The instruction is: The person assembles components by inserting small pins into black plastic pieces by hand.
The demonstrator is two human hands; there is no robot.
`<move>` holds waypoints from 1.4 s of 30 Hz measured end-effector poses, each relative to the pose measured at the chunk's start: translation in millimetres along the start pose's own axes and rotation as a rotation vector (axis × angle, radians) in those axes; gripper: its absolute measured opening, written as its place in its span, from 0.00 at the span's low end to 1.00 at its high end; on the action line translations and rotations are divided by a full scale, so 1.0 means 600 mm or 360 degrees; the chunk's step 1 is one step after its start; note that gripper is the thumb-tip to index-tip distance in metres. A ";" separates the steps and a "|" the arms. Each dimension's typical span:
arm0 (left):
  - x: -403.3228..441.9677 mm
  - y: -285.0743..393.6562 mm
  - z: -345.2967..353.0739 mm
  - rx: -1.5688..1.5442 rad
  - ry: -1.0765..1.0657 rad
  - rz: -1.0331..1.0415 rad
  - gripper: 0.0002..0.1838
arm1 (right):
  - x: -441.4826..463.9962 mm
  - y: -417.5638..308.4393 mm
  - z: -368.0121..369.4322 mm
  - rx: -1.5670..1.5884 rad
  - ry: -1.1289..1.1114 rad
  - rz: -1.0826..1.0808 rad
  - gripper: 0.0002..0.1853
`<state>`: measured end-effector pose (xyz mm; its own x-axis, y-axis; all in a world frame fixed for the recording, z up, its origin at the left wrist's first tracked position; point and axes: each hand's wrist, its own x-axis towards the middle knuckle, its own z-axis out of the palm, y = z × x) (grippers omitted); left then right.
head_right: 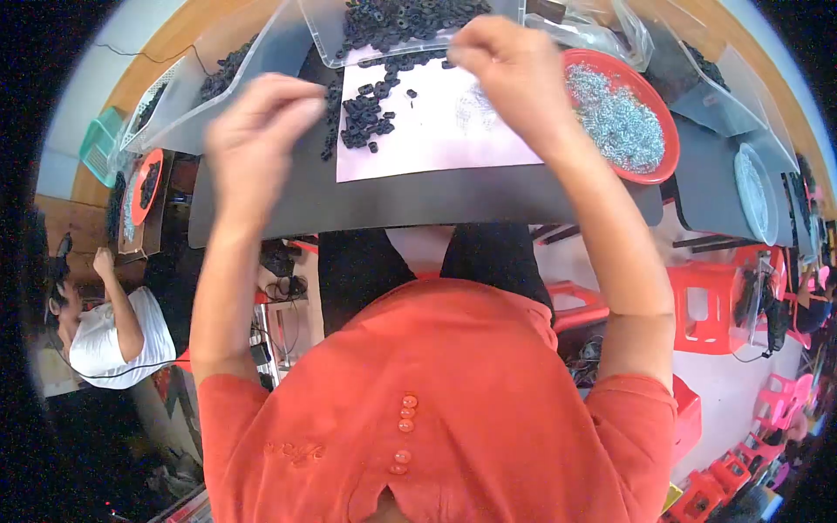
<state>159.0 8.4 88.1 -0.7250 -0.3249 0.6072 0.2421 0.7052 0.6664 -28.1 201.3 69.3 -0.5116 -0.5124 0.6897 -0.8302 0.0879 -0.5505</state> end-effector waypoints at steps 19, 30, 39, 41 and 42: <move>0.093 -0.158 0.202 0.0676 -0.0295 0.0555 0.03 | 0.050 0.122 0.055 0.0217 -0.0173 0.0511 0.10; 0.144 -0.099 0.171 -0.1176 -0.0570 -0.0866 0.08 | 0.040 0.089 0.064 0.0902 -0.0153 0.0354 0.09; 0.097 -0.137 0.105 0.0841 -0.0567 -0.0042 0.13 | 0.028 0.077 0.079 0.0867 -0.0112 0.0427 0.09; 0.083 -0.149 0.119 0.0973 -0.0684 0.0084 0.14 | 0.028 0.078 0.089 0.0904 -0.0136 0.0456 0.09; 0.077 -0.157 0.128 0.1055 -0.0667 0.0190 0.15 | 0.026 0.082 0.097 0.0923 -0.0167 0.0449 0.09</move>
<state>53.3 -24.7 19.9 -0.9325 -0.0519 0.3573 -0.0052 0.9914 0.1304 -64.1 148.2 25.4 -0.6435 -0.6206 0.4482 -0.3981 -0.2287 -0.8884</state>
